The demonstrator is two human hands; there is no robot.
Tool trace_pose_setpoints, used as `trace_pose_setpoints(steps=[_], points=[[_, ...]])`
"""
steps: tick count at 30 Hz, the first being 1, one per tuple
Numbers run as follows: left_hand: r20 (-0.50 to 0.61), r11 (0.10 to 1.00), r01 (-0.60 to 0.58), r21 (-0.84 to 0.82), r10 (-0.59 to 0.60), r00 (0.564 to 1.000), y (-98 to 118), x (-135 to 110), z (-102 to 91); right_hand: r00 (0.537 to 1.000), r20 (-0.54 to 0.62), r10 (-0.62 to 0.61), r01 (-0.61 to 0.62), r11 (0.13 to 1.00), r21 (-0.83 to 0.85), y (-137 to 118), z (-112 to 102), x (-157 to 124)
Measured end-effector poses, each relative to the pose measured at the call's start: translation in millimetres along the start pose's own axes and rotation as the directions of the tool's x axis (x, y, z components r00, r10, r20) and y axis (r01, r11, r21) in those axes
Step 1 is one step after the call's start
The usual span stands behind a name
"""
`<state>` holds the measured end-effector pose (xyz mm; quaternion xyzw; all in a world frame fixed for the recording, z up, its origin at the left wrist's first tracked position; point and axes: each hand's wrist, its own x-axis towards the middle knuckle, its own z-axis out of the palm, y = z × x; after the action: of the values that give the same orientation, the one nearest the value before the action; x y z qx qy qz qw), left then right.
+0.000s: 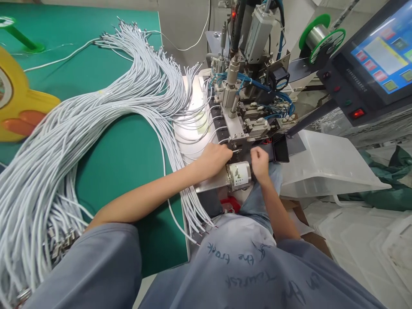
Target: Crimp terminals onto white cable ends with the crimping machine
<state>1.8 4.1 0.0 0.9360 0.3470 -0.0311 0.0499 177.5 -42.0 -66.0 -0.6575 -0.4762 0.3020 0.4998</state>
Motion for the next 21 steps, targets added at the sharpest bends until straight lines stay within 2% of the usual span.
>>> trace_pose_setpoints(steps=[1, 2, 3, 4, 5, 6, 7, 8, 9, 10, 12, 15, 18, 21], points=[[0.002, 0.999, 0.033, 0.004, -0.033, 0.999, -1, 0, -0.3, 0.991, -0.116, -0.066, 0.063, 0.997, -0.034, -6, -2, -14], [0.003, 0.998, 0.068, 0.015, -0.068, 0.998, -2, 0, -0.6, 0.981, -0.165, -0.101, 0.095, 0.994, -0.048, -12, -2, -29], [0.005, 0.994, 0.101, 0.031, -0.101, 0.995, -3, 0, -0.8, 0.983, -0.147, -0.109, 0.104, 0.994, -0.045, -17, 0, -47], [0.007, 0.991, 0.127, 0.046, -0.127, 0.992, -4, 0, -1.0, 0.994, -0.061, -0.088, 0.087, 0.996, -0.028, -20, 5, -64], [0.01, 0.988, 0.147, 0.054, -0.148, 0.989, -4, 0, -1.0, 0.991, 0.123, -0.058, 0.059, 0.998, 0.0, -22, 12, -80], [0.011, 0.986, 0.158, 0.052, -0.159, 0.987, -5, 1, -0.9, 0.945, 0.326, -0.004, -0.008, 0.999, 0.036, -21, 21, -95], [0.012, 0.986, 0.163, 0.038, -0.164, 0.986, -5, 1, -0.6, 0.849, 0.524, 0.066, -0.116, 0.991, 0.065, -18, 32, -108], [0.012, 0.986, 0.166, 0.021, -0.166, 0.986, -5, 1, -0.1, 0.75, 0.651, 0.116, -0.225, 0.97, 0.087, -13, 44, -118], [0.009, 0.986, 0.168, 0.007, -0.168, 0.986, -5, 2, 0.5, 0.681, 0.719, 0.136, -0.302, 0.947, 0.108, -9, 54, -125], [0.006, 0.986, 0.169, 0.003, -0.169, 0.986, -5, 2, 1.2, 0.645, 0.752, 0.134, -0.343, 0.931, 0.128, -4, 64, -130], [-0.003, 0.986, 0.166, 0.027, -0.166, 0.986, -5, 3, 2.7, 0.642, 0.76, 0.105, -0.337, 0.928, 0.156, 1, 74, -132], [-0.018, 0.984, 0.155, 0.089, -0.154, 0.988, -3, 4, 4.7, 0.68, 0.731, 0.063, -0.186, 0.978, 0.089, -5, 73, -130], [-0.037, 0.986, 0.12, 0.117, -0.116, 0.993, 1, 3, 4.5, 0.734, 0.679, 0.002, 0.09, 0.991, -0.101, -19, 65, -132], [-0.082, 0.992, 0.061, 0.107, -0.052, 0.995, 11, -1, 1.1, 0.766, 0.636, -0.087, 0.355, 0.883, -0.306, -27, 62, -139]])
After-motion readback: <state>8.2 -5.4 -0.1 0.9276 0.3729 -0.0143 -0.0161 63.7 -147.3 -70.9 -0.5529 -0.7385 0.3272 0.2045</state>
